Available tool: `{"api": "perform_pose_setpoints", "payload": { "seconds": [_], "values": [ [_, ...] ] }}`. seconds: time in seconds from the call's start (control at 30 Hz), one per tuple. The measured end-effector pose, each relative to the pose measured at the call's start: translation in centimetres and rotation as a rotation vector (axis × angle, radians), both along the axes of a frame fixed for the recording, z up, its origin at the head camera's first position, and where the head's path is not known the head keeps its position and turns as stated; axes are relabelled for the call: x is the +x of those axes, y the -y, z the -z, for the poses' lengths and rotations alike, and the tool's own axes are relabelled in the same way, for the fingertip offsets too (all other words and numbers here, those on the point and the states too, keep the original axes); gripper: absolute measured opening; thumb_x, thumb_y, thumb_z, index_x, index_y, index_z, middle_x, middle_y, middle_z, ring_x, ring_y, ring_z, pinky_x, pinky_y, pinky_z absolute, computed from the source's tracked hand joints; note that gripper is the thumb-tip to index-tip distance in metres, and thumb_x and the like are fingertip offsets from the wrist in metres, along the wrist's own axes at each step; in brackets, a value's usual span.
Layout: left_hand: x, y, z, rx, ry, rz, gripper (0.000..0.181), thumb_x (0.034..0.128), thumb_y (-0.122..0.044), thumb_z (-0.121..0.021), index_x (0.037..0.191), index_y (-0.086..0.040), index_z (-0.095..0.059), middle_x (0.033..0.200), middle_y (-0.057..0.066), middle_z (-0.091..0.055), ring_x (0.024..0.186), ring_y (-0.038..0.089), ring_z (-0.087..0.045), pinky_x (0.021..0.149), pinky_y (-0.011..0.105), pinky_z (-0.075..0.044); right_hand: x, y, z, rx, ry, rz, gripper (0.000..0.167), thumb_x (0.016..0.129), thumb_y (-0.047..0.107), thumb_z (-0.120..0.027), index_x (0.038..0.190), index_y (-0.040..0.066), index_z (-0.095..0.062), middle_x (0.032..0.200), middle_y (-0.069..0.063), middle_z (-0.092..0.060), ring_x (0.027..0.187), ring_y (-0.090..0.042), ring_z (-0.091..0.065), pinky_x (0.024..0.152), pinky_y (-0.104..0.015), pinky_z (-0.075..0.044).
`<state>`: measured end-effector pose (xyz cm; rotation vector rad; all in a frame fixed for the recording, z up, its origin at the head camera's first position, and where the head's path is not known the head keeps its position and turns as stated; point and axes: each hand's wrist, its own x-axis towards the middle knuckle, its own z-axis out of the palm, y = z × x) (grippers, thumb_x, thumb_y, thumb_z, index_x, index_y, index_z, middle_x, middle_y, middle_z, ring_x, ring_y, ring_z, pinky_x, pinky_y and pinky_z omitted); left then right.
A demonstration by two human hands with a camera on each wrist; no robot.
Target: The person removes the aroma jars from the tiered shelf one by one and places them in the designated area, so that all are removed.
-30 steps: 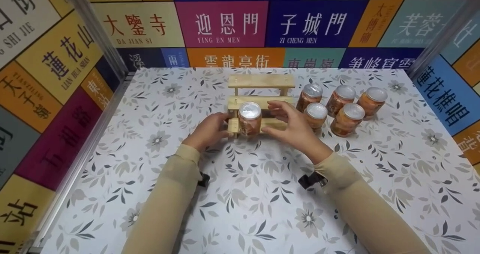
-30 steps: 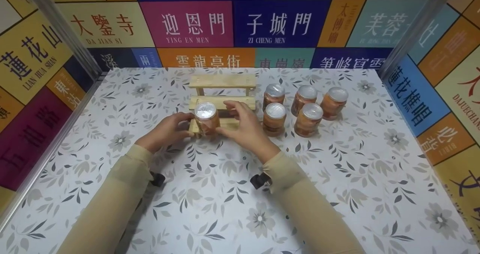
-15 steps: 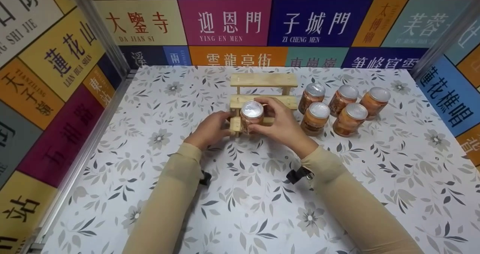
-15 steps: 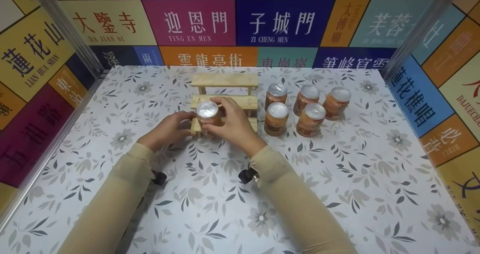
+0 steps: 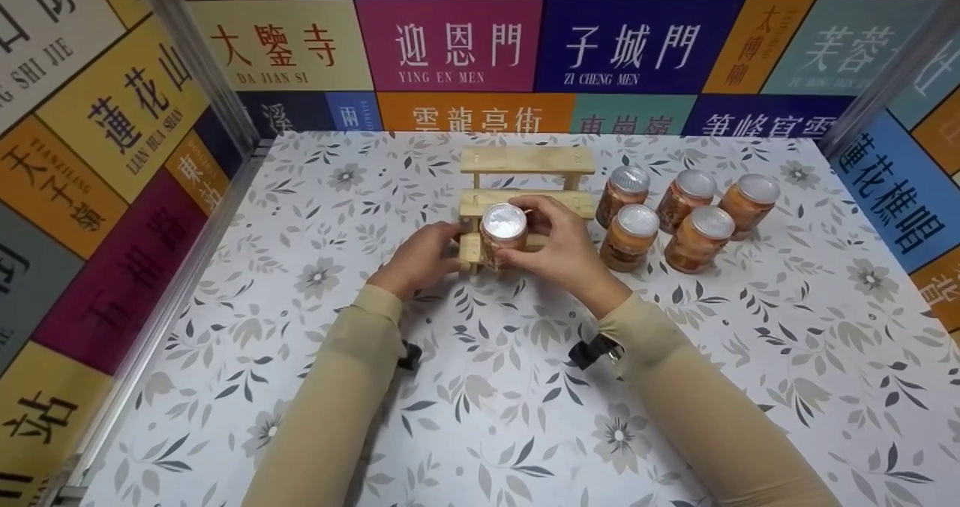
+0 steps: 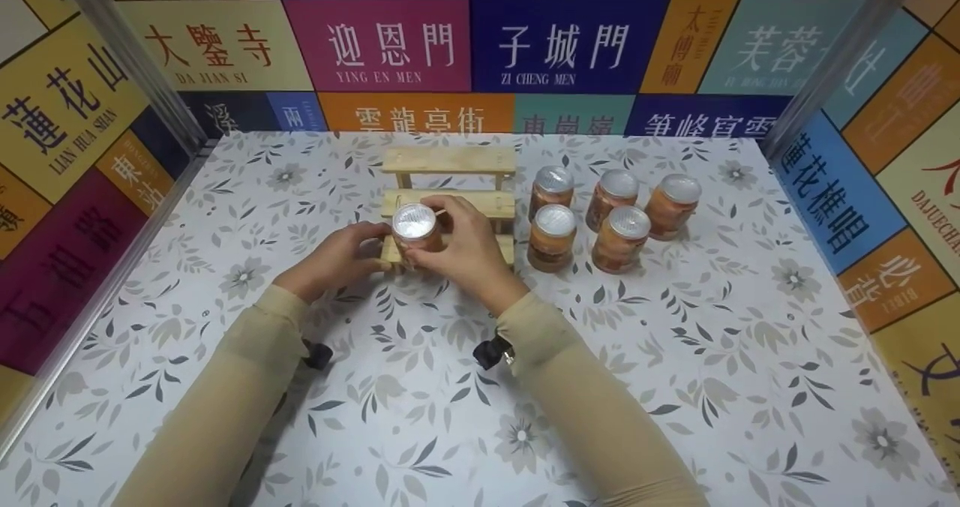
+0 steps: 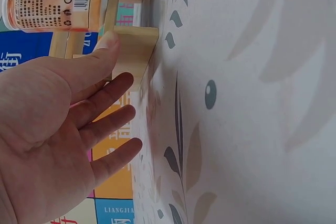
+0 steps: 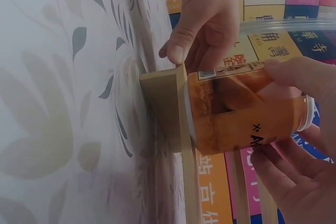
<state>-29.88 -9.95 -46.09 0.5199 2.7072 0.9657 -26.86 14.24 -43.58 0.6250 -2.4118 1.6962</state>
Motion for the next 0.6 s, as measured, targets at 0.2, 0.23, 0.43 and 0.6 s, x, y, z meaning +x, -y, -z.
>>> {"api": "perform_pose_setpoints", "payload": {
  "seconds": [0.2,0.23,0.43,0.6],
  "values": [
    [0.0,0.0,0.1,-0.009,0.012,-0.008,0.064,0.0914,-0.016,-0.077,0.150,-0.015,-0.053,0.141,0.009,-0.061,0.131,0.027,-0.058,0.118,0.043,-0.043,0.5,-0.4,0.0,0.027,0.000,0.040,0.070,0.069,0.010,-0.096,0.131,0.009,-0.064,0.126,-0.009,-0.067,0.113,-0.023,-0.069,0.100,-0.038,-0.058],
    [0.0,0.0,0.0,-0.008,0.015,-0.012,0.064,0.0912,-0.016,-0.078,0.150,-0.015,-0.053,0.140,0.008,-0.061,0.131,0.027,-0.058,0.118,0.043,-0.043,0.6,-0.5,0.0,0.038,-0.001,0.050,0.070,0.069,0.011,-0.096,0.131,0.009,-0.064,0.125,-0.009,-0.067,0.111,-0.023,-0.069,0.098,-0.039,-0.059],
    [0.0,0.0,0.1,0.004,0.012,-0.003,0.063,0.0910,-0.017,-0.078,0.149,-0.013,-0.054,0.138,0.008,-0.062,0.128,0.027,-0.060,0.116,0.043,-0.044,1.2,-1.7,-0.6,0.088,-0.005,0.102,0.068,0.071,0.014,-0.095,0.131,0.009,-0.065,0.120,-0.010,-0.070,0.103,-0.026,-0.070,0.093,-0.047,-0.060],
    [-0.1,0.0,0.1,-0.005,-0.005,0.017,0.064,0.0916,-0.016,-0.078,0.151,-0.012,-0.053,0.140,0.009,-0.061,0.129,0.027,-0.059,0.116,0.043,-0.045,1.7,-3.2,-1.4,0.092,-0.033,0.132,0.068,0.070,0.012,-0.096,0.130,0.010,-0.066,0.121,-0.010,-0.070,0.107,-0.025,-0.069,0.097,-0.045,-0.057]
  ]
}}
